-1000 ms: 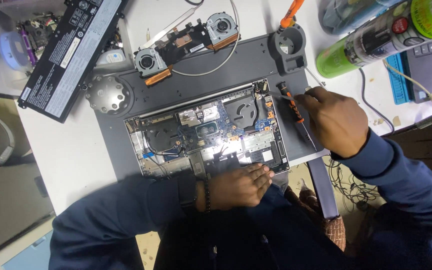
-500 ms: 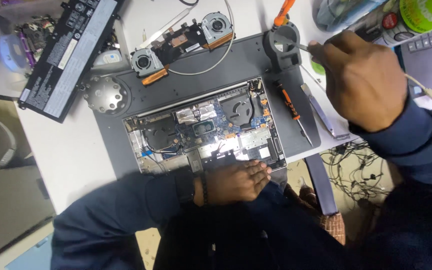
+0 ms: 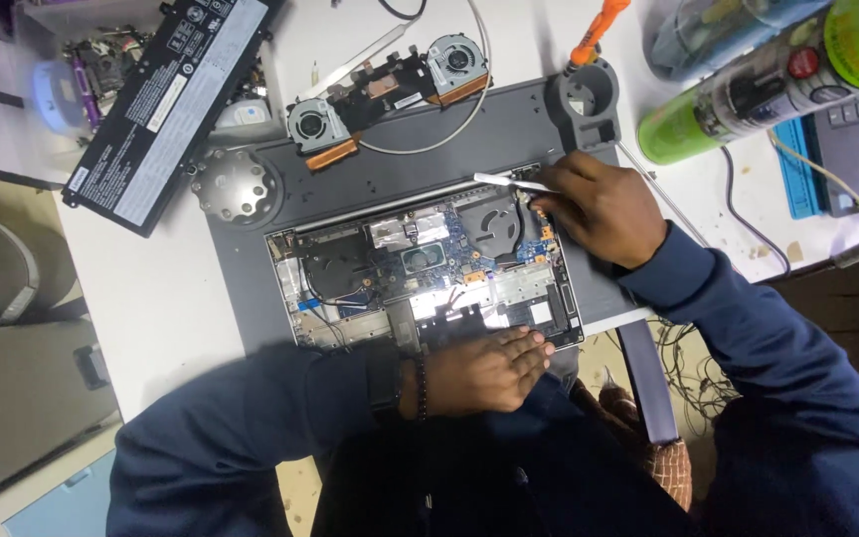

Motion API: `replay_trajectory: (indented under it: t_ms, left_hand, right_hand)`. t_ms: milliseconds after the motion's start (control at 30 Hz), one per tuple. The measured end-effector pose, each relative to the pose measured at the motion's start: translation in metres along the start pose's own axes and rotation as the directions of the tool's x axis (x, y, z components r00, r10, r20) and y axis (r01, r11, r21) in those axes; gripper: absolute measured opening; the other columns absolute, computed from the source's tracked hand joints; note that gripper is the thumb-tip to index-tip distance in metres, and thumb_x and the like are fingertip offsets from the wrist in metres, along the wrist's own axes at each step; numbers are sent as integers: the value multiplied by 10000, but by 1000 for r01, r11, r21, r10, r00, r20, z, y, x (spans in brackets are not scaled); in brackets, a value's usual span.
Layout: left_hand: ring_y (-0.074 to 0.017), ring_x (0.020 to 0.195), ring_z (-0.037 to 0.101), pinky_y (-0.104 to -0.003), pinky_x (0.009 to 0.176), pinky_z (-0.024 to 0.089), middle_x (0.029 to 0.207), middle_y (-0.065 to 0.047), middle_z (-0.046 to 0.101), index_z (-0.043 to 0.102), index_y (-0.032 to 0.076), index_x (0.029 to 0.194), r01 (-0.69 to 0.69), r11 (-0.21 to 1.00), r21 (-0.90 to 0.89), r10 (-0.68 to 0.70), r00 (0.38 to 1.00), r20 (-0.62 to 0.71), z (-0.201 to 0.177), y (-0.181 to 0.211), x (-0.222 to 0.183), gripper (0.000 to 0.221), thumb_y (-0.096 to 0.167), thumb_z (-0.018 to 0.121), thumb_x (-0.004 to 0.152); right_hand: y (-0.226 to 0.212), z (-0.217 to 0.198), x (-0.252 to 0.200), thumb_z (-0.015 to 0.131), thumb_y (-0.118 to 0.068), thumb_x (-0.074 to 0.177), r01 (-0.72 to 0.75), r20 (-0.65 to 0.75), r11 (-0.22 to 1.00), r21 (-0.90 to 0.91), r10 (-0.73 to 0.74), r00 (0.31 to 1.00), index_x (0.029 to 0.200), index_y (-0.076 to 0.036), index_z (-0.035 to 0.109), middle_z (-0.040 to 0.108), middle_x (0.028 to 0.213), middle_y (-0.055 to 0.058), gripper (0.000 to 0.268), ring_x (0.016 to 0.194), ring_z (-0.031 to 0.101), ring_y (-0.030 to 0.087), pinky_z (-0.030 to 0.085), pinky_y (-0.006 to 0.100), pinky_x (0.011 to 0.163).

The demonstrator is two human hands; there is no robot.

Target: Repairing a laptop by disassembling internal components using a screwdriver

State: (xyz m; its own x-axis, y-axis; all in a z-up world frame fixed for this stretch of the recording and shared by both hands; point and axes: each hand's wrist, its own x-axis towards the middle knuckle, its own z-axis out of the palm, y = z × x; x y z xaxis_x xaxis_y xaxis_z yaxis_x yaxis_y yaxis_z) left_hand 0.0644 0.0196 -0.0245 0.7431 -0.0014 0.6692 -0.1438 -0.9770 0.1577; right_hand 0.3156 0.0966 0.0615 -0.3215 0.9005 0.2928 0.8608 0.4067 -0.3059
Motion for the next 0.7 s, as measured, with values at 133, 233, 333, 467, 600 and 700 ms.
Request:
replay_trajectory:
  t_ms: [133, 233, 333, 467, 600, 700]
  left_hand:
    - [-386, 1058, 759, -522, 1029, 569, 1058, -220, 786, 752, -38, 1120, 23, 997, -69, -22, 1000, 10, 11, 4, -7, 294, 103, 585, 924]
    - [-377, 1071, 756, -522, 1031, 570, 1077, -228, 783, 752, -37, 1129, 24, 995, -96, -20, 999, 41, 2, -2, -1, 311, 120, 593, 913]
    - [-378, 1024, 765, -516, 1023, 579, 1026, -211, 791, 764, -30, 1091, 27, 998, -62, -31, 997, -71, 10, 2, -5, 233, 77, 620, 942]
    - [-384, 1028, 761, -518, 1021, 574, 1033, -218, 787, 759, -32, 1091, 22, 998, -60, -28, 996, -88, 18, 3, -10, 234, 81, 606, 955]
    - [-385, 1076, 750, -532, 1062, 548, 1090, -238, 775, 747, -43, 1122, 31, 995, -96, -32, 999, -14, 4, -1, -3, 253, 91, 602, 964]
    - [-430, 1269, 608, -562, 1179, 412, 1282, -282, 672, 644, -68, 1271, 30, 995, -100, -12, 985, 174, -19, -8, 7, 402, 188, 604, 964]
  right_hand:
    - [-2, -2, 7, 730, -217, 993, 59, 44, 995, -78, -56, 997, 1173, -70, 710, 709, 1101, 115, 234, 867, 731, 366, 576, 452, 667]
    - [-3, -7, 16, 746, -133, 968, 113, 105, 985, -129, -100, 989, 1115, -48, 736, 740, 1094, 121, 170, 866, 752, 340, 587, 429, 655]
    - [2, -7, 15, 716, -193, 993, 191, 110, 939, -287, -165, 980, 1135, -106, 711, 730, 1174, 67, 166, 897, 750, 299, 590, 416, 659]
    - [19, -4, 10, 657, -197, 1019, 301, 185, 867, -396, -245, 952, 1132, -150, 700, 732, 1167, 24, 130, 893, 755, 236, 588, 359, 664]
    - [19, -12, 20, 556, -224, 1033, 424, 324, 745, -514, -289, 901, 1175, -149, 675, 736, 1171, 23, 200, 825, 742, 160, 562, 284, 619]
    - [21, -11, 21, 567, -190, 994, 515, 341, 650, -560, -385, 857, 1212, -114, 676, 759, 1130, 63, 255, 804, 743, 155, 566, 267, 612]
